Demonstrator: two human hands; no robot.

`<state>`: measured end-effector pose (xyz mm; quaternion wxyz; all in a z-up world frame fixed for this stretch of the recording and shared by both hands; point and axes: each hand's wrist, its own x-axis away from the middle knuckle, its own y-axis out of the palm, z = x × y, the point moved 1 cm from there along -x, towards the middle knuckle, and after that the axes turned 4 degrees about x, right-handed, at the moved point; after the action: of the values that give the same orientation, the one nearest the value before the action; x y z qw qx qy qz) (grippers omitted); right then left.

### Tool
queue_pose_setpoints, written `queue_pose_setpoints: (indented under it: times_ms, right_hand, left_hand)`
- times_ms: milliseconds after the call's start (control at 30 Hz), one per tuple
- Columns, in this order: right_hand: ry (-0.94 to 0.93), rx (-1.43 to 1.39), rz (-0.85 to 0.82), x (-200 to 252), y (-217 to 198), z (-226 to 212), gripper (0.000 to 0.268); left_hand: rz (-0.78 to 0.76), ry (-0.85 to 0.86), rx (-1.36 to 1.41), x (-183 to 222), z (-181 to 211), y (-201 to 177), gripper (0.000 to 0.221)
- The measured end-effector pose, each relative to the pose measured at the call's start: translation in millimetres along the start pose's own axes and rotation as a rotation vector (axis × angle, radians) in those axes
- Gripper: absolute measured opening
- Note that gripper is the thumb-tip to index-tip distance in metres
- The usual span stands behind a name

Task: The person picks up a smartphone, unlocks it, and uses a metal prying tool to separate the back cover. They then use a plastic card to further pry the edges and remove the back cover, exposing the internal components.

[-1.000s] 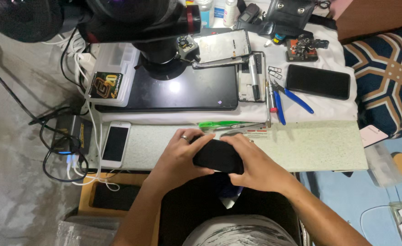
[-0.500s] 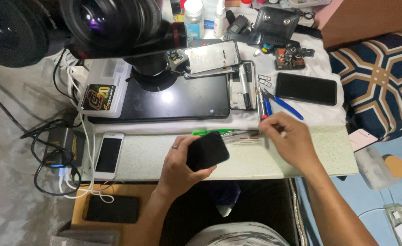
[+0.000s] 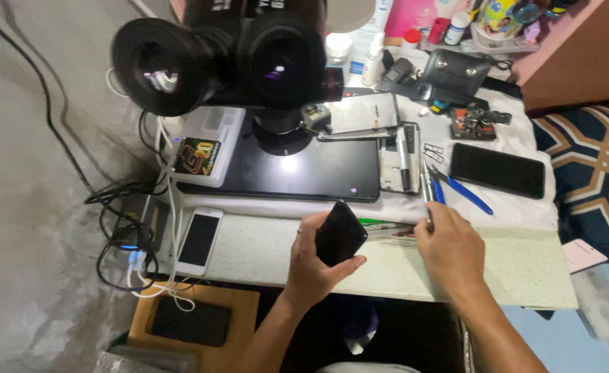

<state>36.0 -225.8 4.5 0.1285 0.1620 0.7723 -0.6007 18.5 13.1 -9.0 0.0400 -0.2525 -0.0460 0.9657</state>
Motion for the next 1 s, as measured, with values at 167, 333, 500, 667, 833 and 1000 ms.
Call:
queue_pose_setpoints:
  times_ms: [167, 333, 500, 667, 833, 1000]
  right_hand:
    - [-0.038, -0.262, 0.251, -3, -16, 2, 0.014]
    - [0.003, -0.668, 0.329, 4, -41, 20, 0.007]
    - [0.251, -1.273, 0.271, 10, -51, 23, 0.013]
    - [0.535, -1.523, 0.098, 13, -31, 33, 0.013]
    - [0.461, -1.835, -0.061, 23, -13, 41, 0.006]
    - [0.534, -1.887, -0.126, 21, -30, 5, 0.011]
  left_hand:
    - [-0.002, 0.022, -0.062, 4, 1, -5, 0.079]
    - [0.004, 0.062, -0.089, 5, 1, -7, 0.088]
    - [0.007, -0.028, -0.018, 7, -2, -8, 0.087]
    - [0.025, 0.033, -0.08, 7, -1, -9, 0.088]
    - [0.03, 0.04, -0.082, 8, -3, -8, 0.089]
    - [-0.006, 0.061, -0.071, 8, -4, -3, 0.092]
